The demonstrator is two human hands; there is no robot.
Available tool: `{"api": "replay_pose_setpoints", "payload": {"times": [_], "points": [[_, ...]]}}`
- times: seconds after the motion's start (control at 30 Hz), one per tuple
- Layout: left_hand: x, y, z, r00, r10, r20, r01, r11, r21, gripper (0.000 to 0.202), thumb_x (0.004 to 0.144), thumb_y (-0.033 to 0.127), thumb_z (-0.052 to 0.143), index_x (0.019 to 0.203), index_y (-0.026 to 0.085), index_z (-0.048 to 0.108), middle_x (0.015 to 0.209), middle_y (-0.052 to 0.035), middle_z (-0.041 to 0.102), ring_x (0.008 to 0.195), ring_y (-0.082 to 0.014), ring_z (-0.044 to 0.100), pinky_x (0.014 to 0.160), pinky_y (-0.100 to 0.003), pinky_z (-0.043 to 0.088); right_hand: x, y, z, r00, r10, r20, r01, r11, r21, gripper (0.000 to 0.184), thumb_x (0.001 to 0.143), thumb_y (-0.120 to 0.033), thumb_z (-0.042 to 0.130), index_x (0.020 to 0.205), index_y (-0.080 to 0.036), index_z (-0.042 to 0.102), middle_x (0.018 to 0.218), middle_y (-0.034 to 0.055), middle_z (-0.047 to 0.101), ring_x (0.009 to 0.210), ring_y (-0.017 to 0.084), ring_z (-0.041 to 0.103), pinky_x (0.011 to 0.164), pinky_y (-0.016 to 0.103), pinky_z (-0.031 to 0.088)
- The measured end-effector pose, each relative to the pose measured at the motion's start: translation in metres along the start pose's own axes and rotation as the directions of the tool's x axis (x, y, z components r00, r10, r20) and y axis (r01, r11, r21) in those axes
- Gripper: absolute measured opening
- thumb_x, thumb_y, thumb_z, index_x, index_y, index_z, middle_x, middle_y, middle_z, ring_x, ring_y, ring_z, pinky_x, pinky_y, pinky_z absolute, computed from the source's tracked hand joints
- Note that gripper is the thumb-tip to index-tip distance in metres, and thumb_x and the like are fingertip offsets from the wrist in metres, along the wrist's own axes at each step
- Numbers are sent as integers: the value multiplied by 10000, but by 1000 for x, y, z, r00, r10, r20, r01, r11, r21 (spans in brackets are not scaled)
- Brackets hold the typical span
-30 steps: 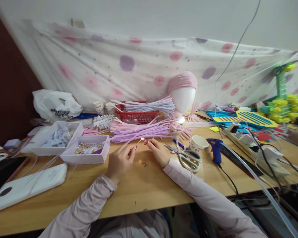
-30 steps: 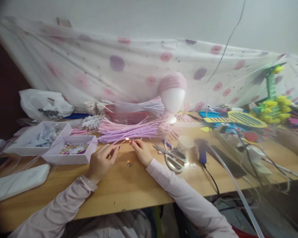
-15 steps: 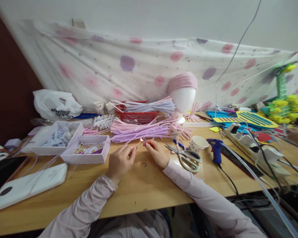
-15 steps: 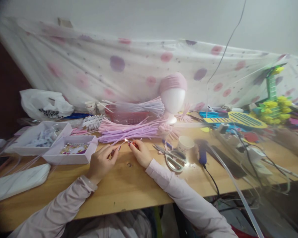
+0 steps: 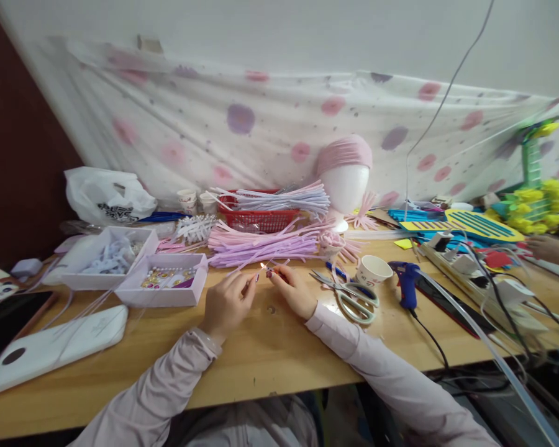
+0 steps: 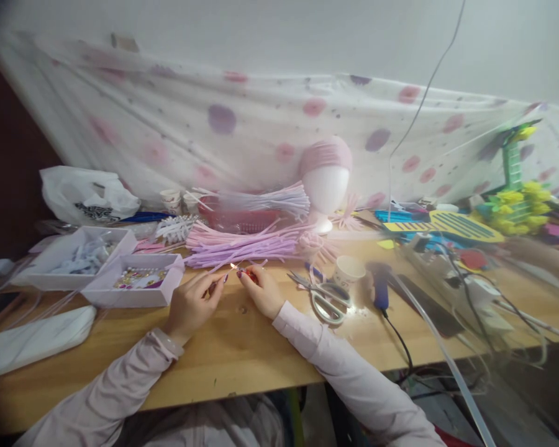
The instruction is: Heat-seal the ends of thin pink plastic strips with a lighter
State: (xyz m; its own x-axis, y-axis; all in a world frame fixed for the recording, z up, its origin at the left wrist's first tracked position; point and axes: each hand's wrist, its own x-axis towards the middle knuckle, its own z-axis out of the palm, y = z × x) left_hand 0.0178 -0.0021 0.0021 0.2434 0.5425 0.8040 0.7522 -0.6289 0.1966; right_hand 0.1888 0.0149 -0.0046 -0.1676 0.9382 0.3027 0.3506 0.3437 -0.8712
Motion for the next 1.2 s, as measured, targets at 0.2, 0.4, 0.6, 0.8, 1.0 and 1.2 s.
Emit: {"api": "replay_pose_setpoints", "payload": {"times": [0.2,0.4,0.6,0.8,1.0,1.2], "points": [[0,1,0,1000,-20,7,21,999,-26,202,887,226,472,779,169,633,617,-1,612,565,-93,553,549,-205,383,6,-1,-13,992,71,-103,-70,997,16,280,816,-434,465,731,-182,554,668,-2,484,670,165,440,624,278,346],[-1,0,1,1000,-5,4,5,1000,-16,178,884,219,486,817,169,643,638,-4,625,583,-98,567,558,-207,385,0,-3,-2,1000,18,-24,-17,999,36,287,829,-447,462,751,-185,552,683,3,488,669,165,439,639,280,347],[-2,-2,1,1000,15,-14,-15,1000,-20,165,886,220,495,854,167,649,663,-9,642,602,-101,584,574,-202,397,2,-4,-8,998,37,-44,-36,999,24,283,816,-436,460,724,-183,546,670,5,473,669,167,430,621,280,339],[-1,-1,1,998,-59,0,59,998,-22,192,884,242,493,801,168,650,633,0,619,555,-90,544,545,-205,368,2,-3,-9,994,74,-77,-70,996,54,292,812,-448,472,726,-181,554,663,2,478,678,164,444,625,274,356],[-1,-2,0,995,-92,28,93,995,-27,196,880,252,491,822,167,658,638,-2,621,538,-90,529,547,-207,357,-2,-3,1,999,40,1,-40,995,97,298,809,-458,496,755,-175,572,673,-1,483,665,152,431,626,272,344],[-1,-2,1,991,-128,43,130,990,-53,200,881,260,490,781,170,638,631,2,614,549,-93,528,551,-206,351,3,-11,-10,988,128,-87,-112,979,171,336,781,-501,490,704,-178,543,624,-25,398,611,135,371,581,268,302]]}}
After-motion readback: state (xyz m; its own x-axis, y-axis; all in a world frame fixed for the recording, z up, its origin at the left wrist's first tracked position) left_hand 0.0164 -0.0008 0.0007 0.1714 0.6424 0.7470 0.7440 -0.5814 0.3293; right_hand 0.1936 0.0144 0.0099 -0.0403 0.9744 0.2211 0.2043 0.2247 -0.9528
